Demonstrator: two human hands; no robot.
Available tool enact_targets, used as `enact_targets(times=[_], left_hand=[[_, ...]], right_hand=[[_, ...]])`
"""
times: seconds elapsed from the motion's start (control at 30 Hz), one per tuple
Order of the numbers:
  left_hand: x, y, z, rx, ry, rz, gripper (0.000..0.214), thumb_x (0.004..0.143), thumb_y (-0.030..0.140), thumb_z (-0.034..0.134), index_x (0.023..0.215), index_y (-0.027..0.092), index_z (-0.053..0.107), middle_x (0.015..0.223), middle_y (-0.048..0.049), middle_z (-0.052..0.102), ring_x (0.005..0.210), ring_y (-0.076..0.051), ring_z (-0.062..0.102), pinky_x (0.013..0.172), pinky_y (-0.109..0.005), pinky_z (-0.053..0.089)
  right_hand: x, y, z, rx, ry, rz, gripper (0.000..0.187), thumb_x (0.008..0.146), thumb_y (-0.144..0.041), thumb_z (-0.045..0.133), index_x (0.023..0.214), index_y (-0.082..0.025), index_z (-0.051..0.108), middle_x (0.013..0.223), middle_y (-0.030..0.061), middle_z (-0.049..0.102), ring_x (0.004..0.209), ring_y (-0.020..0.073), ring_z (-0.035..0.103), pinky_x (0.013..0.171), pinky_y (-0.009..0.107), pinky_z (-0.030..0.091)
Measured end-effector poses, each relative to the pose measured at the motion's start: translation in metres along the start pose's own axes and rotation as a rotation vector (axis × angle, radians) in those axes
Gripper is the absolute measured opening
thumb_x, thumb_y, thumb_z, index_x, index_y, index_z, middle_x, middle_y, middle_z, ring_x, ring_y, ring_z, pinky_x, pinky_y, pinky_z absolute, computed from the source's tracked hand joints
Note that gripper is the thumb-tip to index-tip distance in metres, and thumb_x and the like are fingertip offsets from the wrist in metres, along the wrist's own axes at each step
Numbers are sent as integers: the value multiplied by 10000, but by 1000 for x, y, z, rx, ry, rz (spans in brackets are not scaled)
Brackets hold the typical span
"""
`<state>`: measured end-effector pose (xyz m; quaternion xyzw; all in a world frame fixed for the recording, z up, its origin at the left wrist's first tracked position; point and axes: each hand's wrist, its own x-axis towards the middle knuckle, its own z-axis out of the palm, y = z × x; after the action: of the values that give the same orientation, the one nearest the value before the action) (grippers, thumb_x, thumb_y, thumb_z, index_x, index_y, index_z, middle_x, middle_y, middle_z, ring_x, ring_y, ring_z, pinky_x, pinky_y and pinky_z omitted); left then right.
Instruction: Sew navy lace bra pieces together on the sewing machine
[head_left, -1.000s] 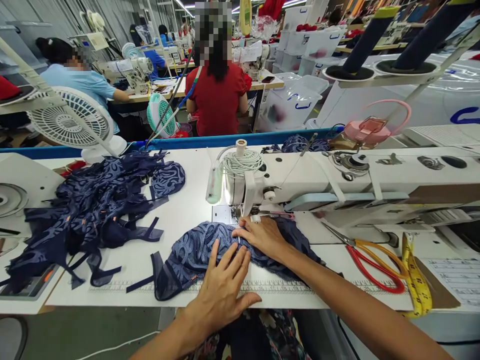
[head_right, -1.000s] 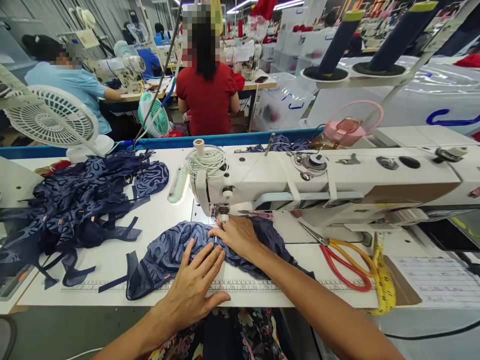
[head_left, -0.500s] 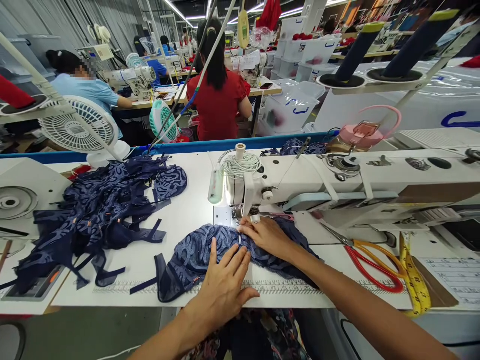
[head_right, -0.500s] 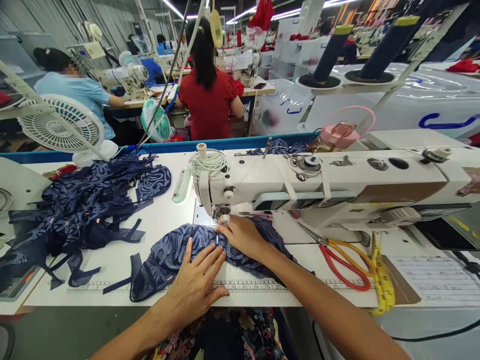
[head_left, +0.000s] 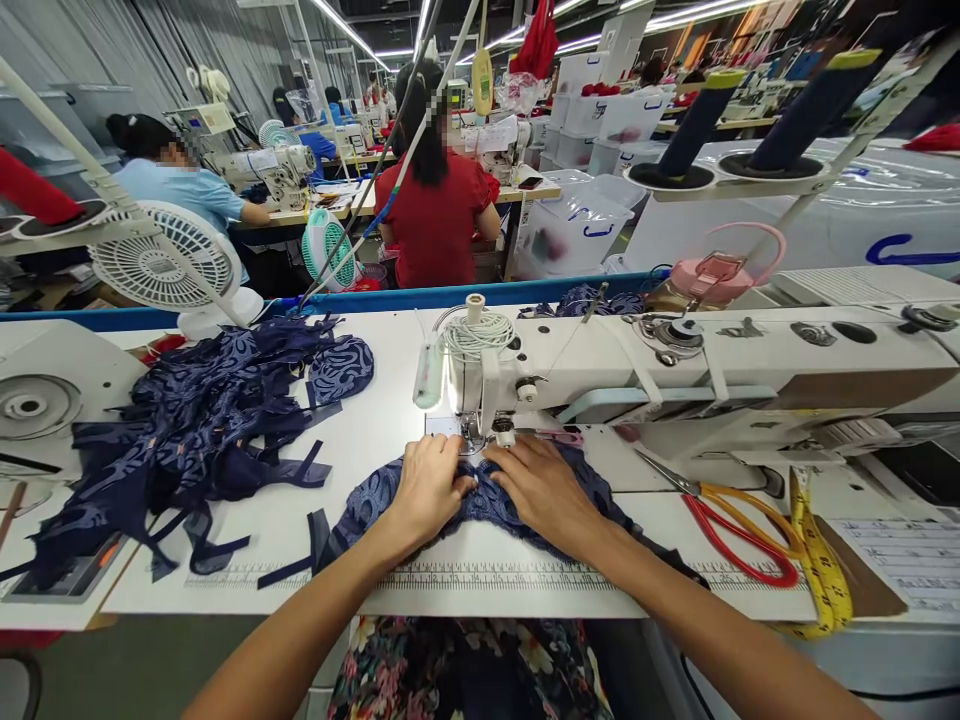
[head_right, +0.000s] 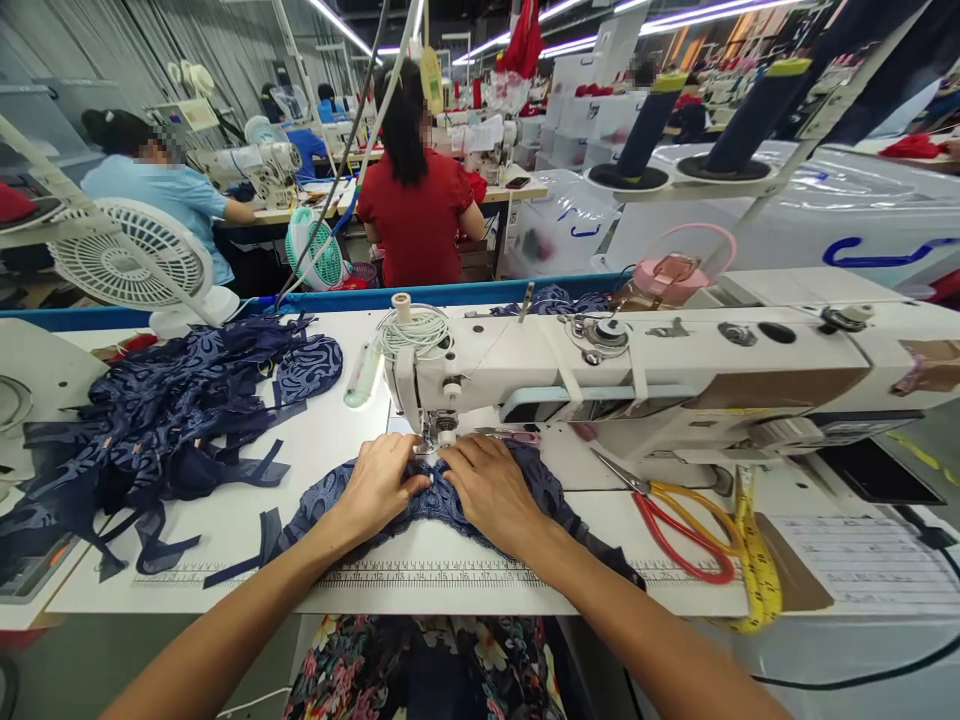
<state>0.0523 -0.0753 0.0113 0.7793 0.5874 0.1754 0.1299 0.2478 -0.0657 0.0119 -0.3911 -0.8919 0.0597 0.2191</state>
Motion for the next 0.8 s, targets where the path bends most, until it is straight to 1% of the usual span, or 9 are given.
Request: enact_targets(times=[0.1, 0.2, 0.33, 0.47, 0.6, 0.7, 0.8], left_hand=[[0, 0, 1, -36, -31, -2, 85, 840, 205, 634, 906, 198, 582, 895, -35, 635, 902, -240, 559, 804, -387, 392], [-2, 0, 0, -96, -44, -17, 48, 837, 184, 616, 842, 203, 573, 877, -23, 631, 900, -221, 549, 807, -366, 372], [-3, 0, -3, -209, -61, -38, 43, 838, 177, 589, 828, 206, 558, 856, 0, 646, 863, -193, 562, 850, -356, 368], [-2, -1, -9, -321, -88, -70, 13, 835, 204, 574, 842, 207, 564, 810, 11, 653, 789, -180, 581, 817, -328, 399], [0, -3, -15, -428, -139, -69, 155, 832, 232, 575, 979, 215, 621, 921, -5, 696, 854, -186, 612, 781, -289, 427], [2, -5, -17, -486, -183, -63, 150, 847, 276, 548, 895, 207, 672, 866, -6, 699, 821, -186, 610, 736, -271, 428], [3, -8, -15, -542, -189, -92, 216, 869, 315, 500, 847, 182, 669, 780, -3, 662, 742, -164, 579, 674, -246, 423]], right_hand=[[6, 1, 4, -1, -65, 2, 292, 930, -222, 536, 1219, -209, 578, 1079, 89, 660, 1041, 264, 543, 975, 461, 381], [10, 3, 5, 62, -126, 40, 256, 906, -241, 580, 1158, -231, 622, 1001, 61, 677, 1000, 242, 557, 980, 450, 363], [15, 3, 1, 222, -191, 104, 206, 901, -249, 572, 1091, -267, 648, 985, 30, 682, 989, 217, 581, 938, 408, 390], [21, 1, -5, 323, -238, 209, 151, 884, -246, 559, 983, -256, 673, 881, 22, 660, 928, 215, 593, 871, 380, 423], [26, 0, -9, 339, -268, 262, 133, 871, -293, 574, 925, -231, 679, 807, 21, 624, 862, 219, 588, 804, 360, 428], [29, 1, -10, 358, -294, 291, 164, 869, -338, 572, 905, -225, 686, 763, 13, 606, 801, 215, 579, 742, 336, 422], [32, 4, -13, 401, -329, 296, 213, 875, -360, 549, 931, -226, 704, 737, 2, 601, 744, 195, 568, 683, 299, 410]])
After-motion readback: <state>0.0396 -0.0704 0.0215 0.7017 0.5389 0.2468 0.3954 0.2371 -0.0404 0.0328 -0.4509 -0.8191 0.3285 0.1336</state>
